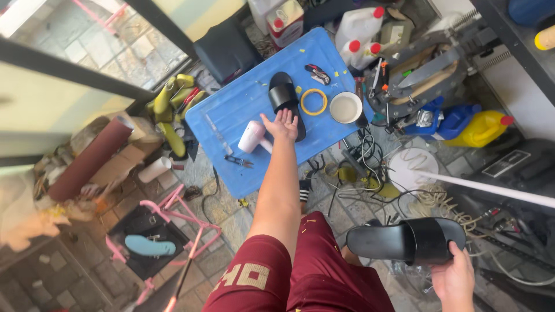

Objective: The person alternates between spraying a black slide with a spray gun and drying it with a hair dryer. The person handles one slide at a time, repeatedly applying spray and drying the surface in a workshop setting.

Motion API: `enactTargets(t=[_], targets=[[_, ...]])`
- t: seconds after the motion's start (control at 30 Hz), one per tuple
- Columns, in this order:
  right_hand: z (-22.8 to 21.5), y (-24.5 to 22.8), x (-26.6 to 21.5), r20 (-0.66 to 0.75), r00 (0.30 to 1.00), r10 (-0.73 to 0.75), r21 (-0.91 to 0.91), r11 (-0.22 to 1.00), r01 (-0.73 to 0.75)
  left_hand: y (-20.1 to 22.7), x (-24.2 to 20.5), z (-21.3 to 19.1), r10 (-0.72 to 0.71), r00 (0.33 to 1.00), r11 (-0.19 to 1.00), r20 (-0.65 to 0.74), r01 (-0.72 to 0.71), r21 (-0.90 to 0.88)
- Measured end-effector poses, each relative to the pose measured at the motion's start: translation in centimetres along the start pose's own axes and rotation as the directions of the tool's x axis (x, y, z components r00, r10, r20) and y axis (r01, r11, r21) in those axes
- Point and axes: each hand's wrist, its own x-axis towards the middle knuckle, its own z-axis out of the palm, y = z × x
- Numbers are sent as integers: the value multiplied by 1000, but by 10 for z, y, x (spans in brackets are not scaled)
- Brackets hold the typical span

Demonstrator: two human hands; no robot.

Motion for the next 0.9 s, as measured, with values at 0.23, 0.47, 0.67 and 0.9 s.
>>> enactTargets(t=[0.23,0.47,0.67,0.9], targets=[[16,21,-1,-63,998,0,5,1000,0,-11,27,21,-29,999,974,41,37,-225],[63,-5,11,-78,996,36,71,997,-30,-27,32,-2,36,999,971,33,-27,-236],[122,-47,16,-28,994,105,109,989,-101,-16,33,-2,-10,1000,958,4,11,-287],[169,-75,20,169,982,90,310,940,-139,3,7,-24,-223,972,972,-70,216,-93]])
